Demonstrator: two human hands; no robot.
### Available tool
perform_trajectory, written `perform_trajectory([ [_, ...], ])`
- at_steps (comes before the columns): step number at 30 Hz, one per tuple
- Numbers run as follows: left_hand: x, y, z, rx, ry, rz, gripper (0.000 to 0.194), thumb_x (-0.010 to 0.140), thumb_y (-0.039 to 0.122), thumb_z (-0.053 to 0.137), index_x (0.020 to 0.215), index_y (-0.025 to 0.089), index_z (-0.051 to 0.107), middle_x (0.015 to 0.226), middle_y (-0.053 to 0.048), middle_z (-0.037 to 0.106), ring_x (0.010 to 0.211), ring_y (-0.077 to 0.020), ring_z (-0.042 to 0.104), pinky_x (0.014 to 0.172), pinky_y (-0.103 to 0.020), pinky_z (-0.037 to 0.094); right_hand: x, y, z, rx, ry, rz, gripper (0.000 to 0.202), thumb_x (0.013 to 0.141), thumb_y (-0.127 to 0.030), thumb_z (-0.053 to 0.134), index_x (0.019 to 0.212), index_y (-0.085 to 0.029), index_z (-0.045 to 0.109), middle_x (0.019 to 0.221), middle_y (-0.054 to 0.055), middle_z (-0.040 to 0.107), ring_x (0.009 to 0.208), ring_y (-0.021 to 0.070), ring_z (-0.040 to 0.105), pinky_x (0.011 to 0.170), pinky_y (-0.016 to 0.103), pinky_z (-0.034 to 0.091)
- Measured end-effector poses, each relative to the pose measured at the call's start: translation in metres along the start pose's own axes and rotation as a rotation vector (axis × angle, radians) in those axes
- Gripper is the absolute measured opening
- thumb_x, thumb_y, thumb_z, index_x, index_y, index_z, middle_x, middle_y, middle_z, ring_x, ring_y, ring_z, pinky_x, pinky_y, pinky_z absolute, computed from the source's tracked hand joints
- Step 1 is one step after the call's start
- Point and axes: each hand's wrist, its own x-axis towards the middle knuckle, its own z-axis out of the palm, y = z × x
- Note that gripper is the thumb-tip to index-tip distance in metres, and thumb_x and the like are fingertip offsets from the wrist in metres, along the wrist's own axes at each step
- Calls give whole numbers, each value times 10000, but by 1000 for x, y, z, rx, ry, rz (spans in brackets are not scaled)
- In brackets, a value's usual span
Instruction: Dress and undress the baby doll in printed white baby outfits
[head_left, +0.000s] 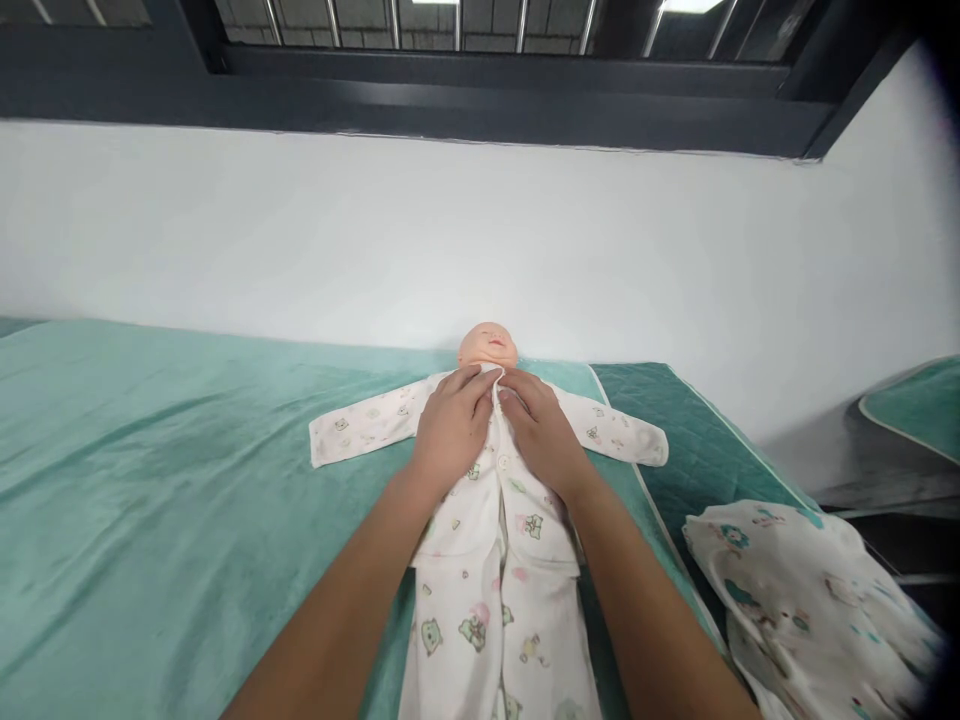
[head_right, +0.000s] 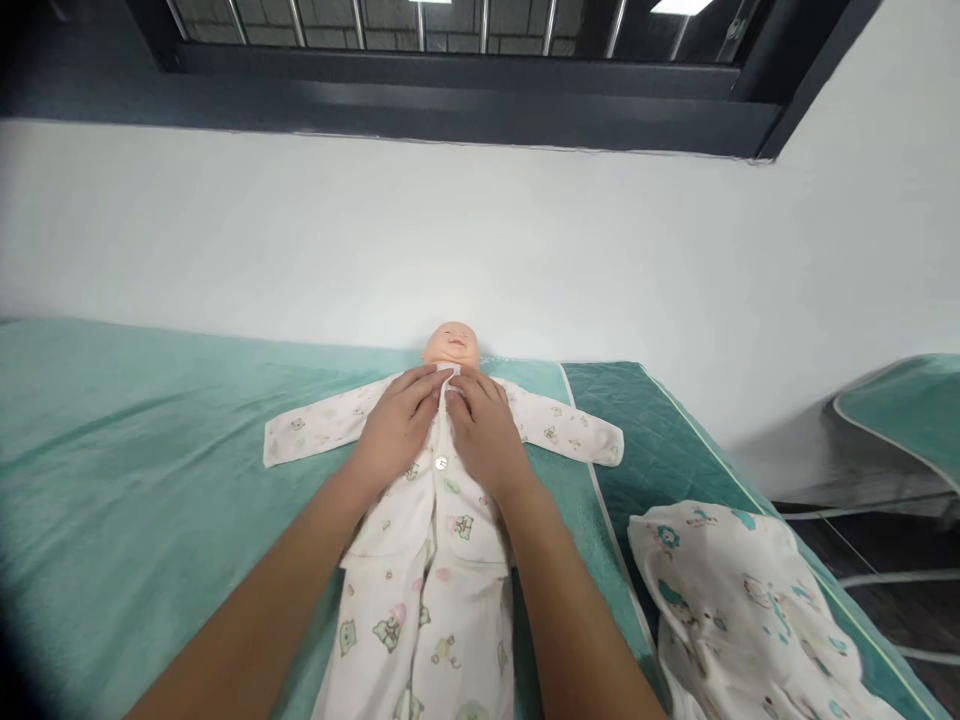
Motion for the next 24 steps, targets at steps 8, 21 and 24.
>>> perform_trajectory([
  [8,-9,8,-7,-9,102,56,323,950,190,422,1150,209,676,1290,-69,624,1292,-226,491,1127,-419,391,-30,-11,-9,144,197,18,186,922,-261,509,1025,-255,663,1255,51,634,1222,210,550,1104,425,399],
  [21,-41,20,-15,-53,59,10,328,969,243,457,1234,243,651,1408,-46,564,1341,-216,448,1170,-433,341,-59,-14,-11,118,101,40,278,948,-314,536,1190,-322,672,1450,6,511,1382,216,408,1174,465,327],
  [24,-40,19,-13,-55,68,11,332,968,241,462,1242,245,649,1406,-45,563,1334,-212,453,1166,-423,343,-58,-14,-12,124,79,53,295,947,-316,541,1214,-326,667,1467,0,495,1395,214,387,1184,462,315],
])
